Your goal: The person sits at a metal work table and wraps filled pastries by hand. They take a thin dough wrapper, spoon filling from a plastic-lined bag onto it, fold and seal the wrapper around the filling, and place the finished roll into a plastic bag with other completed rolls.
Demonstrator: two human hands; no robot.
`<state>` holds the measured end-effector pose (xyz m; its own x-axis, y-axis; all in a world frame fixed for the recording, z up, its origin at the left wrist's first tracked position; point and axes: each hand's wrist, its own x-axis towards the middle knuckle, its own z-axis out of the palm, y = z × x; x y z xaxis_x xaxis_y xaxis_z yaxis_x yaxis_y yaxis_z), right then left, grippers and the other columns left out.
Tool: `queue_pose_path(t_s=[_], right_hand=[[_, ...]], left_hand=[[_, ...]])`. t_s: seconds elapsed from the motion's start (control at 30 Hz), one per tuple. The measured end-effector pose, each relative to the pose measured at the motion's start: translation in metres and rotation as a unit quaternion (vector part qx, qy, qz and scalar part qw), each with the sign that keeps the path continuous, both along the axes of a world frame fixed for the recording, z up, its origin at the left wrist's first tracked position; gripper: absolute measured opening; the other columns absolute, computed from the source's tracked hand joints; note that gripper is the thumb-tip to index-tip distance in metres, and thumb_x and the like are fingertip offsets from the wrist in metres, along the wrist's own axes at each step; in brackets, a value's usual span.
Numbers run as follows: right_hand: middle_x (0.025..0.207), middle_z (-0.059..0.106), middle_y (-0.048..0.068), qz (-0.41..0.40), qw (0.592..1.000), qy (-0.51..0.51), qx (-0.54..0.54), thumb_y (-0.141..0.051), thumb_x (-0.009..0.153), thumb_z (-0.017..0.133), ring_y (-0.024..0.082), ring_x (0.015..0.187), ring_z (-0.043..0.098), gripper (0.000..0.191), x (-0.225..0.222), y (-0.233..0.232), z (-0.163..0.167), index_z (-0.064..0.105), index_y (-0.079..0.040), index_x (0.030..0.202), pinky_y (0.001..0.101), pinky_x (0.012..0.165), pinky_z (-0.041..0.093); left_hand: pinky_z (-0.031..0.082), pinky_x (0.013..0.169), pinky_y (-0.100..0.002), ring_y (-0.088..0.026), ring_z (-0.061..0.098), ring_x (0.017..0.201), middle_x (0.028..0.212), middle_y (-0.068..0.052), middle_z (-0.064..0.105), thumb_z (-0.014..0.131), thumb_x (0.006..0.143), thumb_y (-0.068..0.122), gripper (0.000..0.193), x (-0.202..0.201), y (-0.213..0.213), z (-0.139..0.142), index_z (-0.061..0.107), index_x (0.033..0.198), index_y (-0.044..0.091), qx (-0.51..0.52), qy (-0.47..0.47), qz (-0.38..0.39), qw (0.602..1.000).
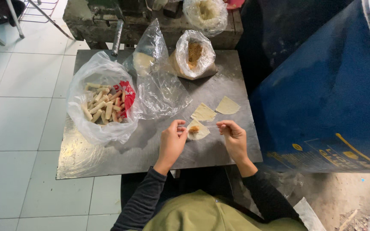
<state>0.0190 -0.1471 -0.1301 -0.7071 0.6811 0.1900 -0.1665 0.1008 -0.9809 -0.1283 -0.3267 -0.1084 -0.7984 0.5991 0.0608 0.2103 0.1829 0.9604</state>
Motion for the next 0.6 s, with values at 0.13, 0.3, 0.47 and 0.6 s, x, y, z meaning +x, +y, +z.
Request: queue_pose_path(t_s=[0.13, 0.3, 0.47, 0.6], right_hand=[[0.104, 0.065, 0.004, 0.031, 0.994, 0.033, 0.1, 0.008, 0.099, 0.06, 0.009, 0.087, 0.06, 0.016, 0.008, -0.011, 0.006, 0.071, 0.001, 0.109, 0.0231, 0.079, 0.051], [0.104, 0.068, 0.008, 0.024, 0.97, -0.002, 0.241, 0.014, 0.092, 0.062, 0.011, 0.085, 0.066, 0.021, 0.027, -0.017, 0.014, 0.074, 0.001, 0.103, 0.0235, 0.076, 0.055], [0.103, 0.069, 0.007, -0.011, 0.968, -0.002, 0.251, 0.013, 0.091, 0.062, 0.011, 0.086, 0.065, 0.021, 0.04, -0.011, 0.022, 0.074, 0.001, 0.103, 0.0239, 0.076, 0.056], [0.104, 0.067, 0.004, -0.029, 0.982, 0.094, 0.163, 0.005, 0.102, 0.061, 0.009, 0.091, 0.061, 0.015, 0.028, 0.001, 0.033, 0.07, -0.001, 0.111, 0.0236, 0.081, 0.052]], left_hand=[[0.061, 0.067, -0.032, -0.02, 0.078, 0.079, 0.093, -0.012, 0.078, 0.069, 0.09, 0.008, 0.027, 0.0, -0.002, 0.002, 0.066, 0.116, 0.002, -0.002, 0.012, 0.006, 1.0], [0.06, 0.067, -0.035, -0.023, 0.078, 0.078, 0.094, -0.013, 0.078, 0.059, 0.094, 0.006, 0.024, 0.002, -0.006, 0.006, 0.066, 0.117, 0.003, -0.027, 0.017, 0.01, 0.999], [0.061, 0.07, -0.036, -0.025, 0.079, 0.08, 0.095, -0.013, 0.079, 0.052, 0.093, 0.002, 0.029, 0.0, -0.005, 0.007, 0.065, 0.119, 0.003, -0.029, 0.0, 0.009, 1.0], [0.061, 0.073, -0.035, -0.026, 0.079, 0.085, 0.097, -0.014, 0.078, 0.057, 0.09, 0.001, 0.03, -0.002, -0.005, 0.007, 0.065, 0.119, 0.002, -0.004, 0.036, 0.013, 0.999]])
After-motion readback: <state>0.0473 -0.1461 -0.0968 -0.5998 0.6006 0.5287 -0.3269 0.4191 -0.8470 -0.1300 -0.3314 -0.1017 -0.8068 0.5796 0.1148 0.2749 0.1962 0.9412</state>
